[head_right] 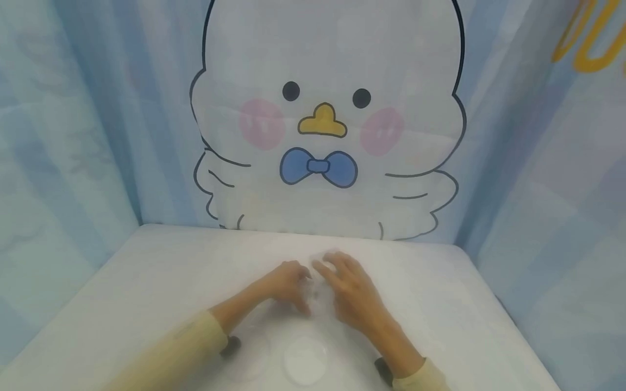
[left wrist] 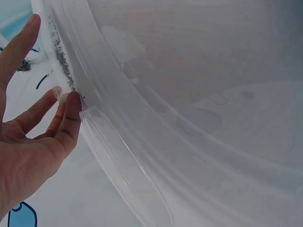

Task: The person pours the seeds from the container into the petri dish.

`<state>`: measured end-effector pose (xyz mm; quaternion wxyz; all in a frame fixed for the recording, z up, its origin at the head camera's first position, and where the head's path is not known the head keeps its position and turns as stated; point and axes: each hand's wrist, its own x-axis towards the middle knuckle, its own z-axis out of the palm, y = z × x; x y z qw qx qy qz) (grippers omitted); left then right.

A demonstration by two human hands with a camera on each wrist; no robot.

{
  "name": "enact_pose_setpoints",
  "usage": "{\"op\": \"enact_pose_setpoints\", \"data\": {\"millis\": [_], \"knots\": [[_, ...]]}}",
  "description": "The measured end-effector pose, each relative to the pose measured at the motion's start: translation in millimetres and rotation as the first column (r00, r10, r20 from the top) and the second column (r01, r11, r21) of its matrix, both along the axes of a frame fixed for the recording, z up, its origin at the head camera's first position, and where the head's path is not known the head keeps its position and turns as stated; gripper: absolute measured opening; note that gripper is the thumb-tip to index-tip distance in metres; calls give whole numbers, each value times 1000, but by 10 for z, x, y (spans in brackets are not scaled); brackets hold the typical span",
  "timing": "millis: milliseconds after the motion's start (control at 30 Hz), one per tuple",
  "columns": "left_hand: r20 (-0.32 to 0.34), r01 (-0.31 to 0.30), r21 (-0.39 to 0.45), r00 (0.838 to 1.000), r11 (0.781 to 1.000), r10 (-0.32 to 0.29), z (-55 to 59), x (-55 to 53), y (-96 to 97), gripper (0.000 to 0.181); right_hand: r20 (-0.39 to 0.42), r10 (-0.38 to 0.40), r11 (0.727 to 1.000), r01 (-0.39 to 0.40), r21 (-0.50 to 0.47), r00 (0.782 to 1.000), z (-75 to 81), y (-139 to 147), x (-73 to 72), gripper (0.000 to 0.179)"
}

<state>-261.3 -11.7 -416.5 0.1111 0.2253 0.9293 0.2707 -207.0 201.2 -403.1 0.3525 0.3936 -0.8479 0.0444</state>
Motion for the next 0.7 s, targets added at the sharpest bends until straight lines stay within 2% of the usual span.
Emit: {"op": "enact_pose_setpoints", "data": {"millis": [100, 333, 700], "knots": [[6, -5, -1, 1000, 1000, 5, -23, -9, -8, 81, 4, 2, 1000, -2, 1, 1000, -5, -5, 6, 85], [7, -2, 4, 1000, 1000, 2, 18, 11, -16, 81, 5, -10, 1000, 10, 10, 1000, 21, -12, 21, 85], [7, -1, 10, 1000, 1000, 1, 8, 18, -8, 81, -16, 1, 1000, -1, 9, 1000, 11, -10, 21, 84]]}}
